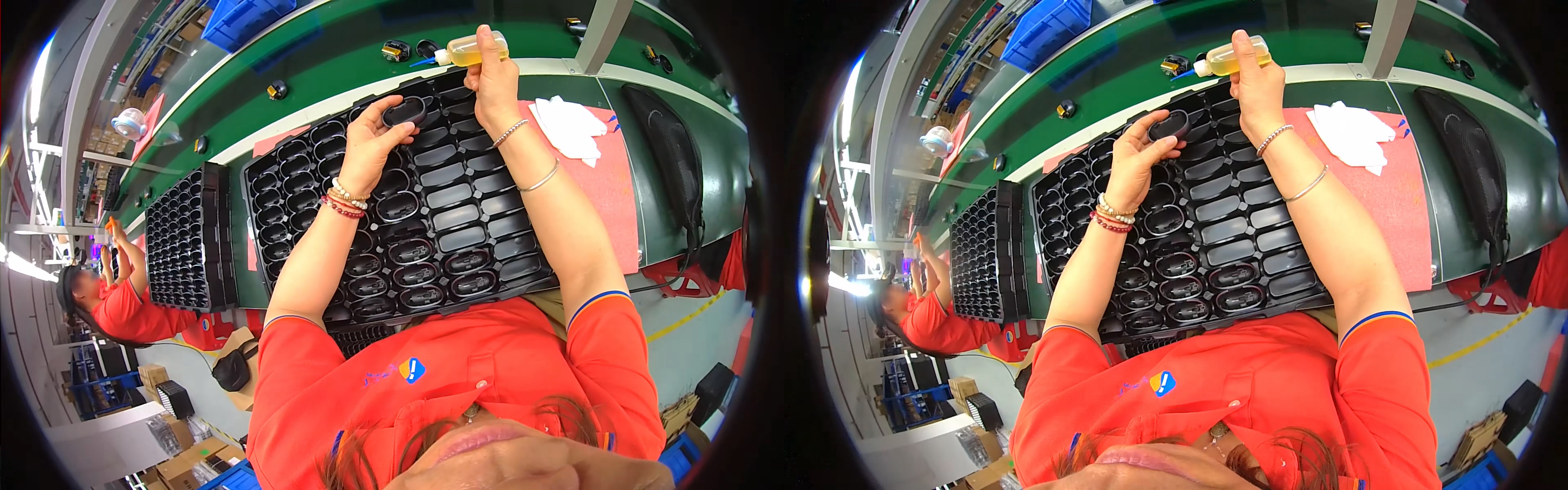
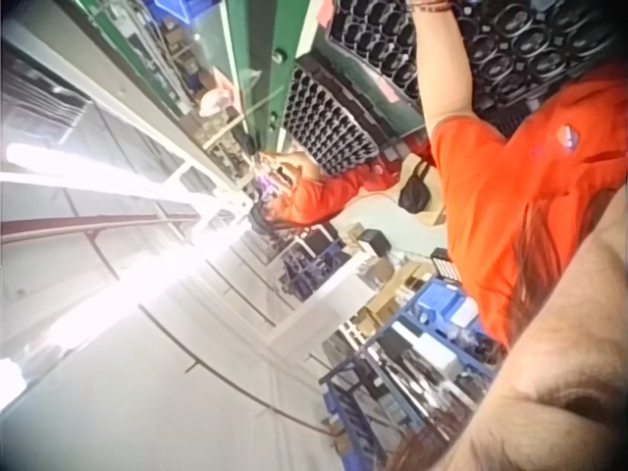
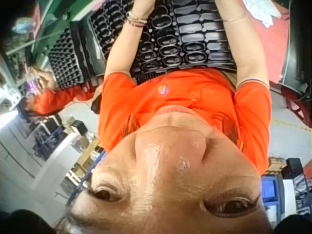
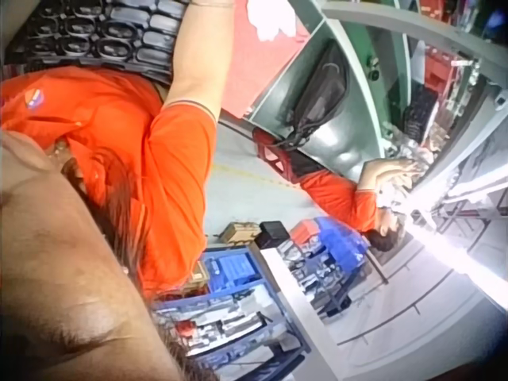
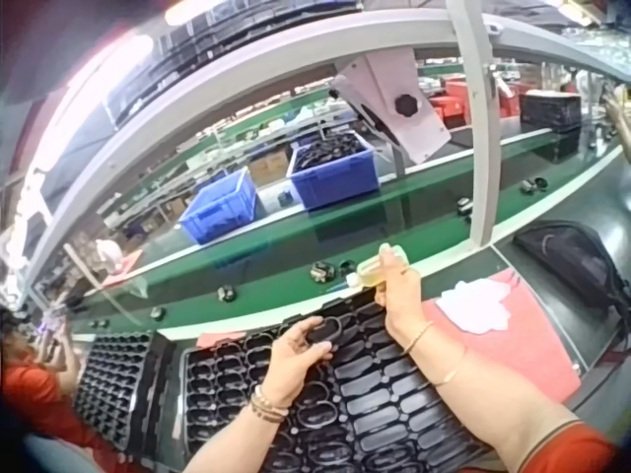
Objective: Applying liquid from an applicator bottle to components arranged in a tray on an assembly line.
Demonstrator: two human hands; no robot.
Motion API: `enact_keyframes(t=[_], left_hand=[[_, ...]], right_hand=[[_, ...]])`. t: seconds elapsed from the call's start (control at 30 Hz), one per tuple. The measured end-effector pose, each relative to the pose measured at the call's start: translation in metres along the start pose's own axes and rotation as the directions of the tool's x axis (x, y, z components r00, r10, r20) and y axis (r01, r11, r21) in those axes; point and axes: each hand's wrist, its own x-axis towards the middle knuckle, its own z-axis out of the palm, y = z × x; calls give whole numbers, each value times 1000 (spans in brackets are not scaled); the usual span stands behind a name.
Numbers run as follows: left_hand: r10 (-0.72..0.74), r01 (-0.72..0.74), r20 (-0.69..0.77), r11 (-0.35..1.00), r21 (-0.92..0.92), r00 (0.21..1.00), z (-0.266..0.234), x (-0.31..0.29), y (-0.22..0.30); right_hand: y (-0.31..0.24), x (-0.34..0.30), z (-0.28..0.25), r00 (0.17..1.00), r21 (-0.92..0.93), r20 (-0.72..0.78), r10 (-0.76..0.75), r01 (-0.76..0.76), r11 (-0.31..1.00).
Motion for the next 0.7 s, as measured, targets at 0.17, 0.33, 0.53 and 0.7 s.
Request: enact_keyframes(t=[0.17,0.33,0.53,0.7], left_hand=[[9,-9,3,1000,1,1000,0,-1,-1],[2,-2,3,1000,16,1000,0,0,0],[9,-9,3,1000,-15,1000,1,-1,2],[19,-19,-3,1000,-15,1000,1,0,0]], right_hand=[[-1,1,-1,999,15,28,-34,34,999],[0,2,-1,999,21,22,-33,32,999],[0,2,-2,999,43,32,-23,22,999],[0,1,-2,1000,34,15,-4,3,999]])
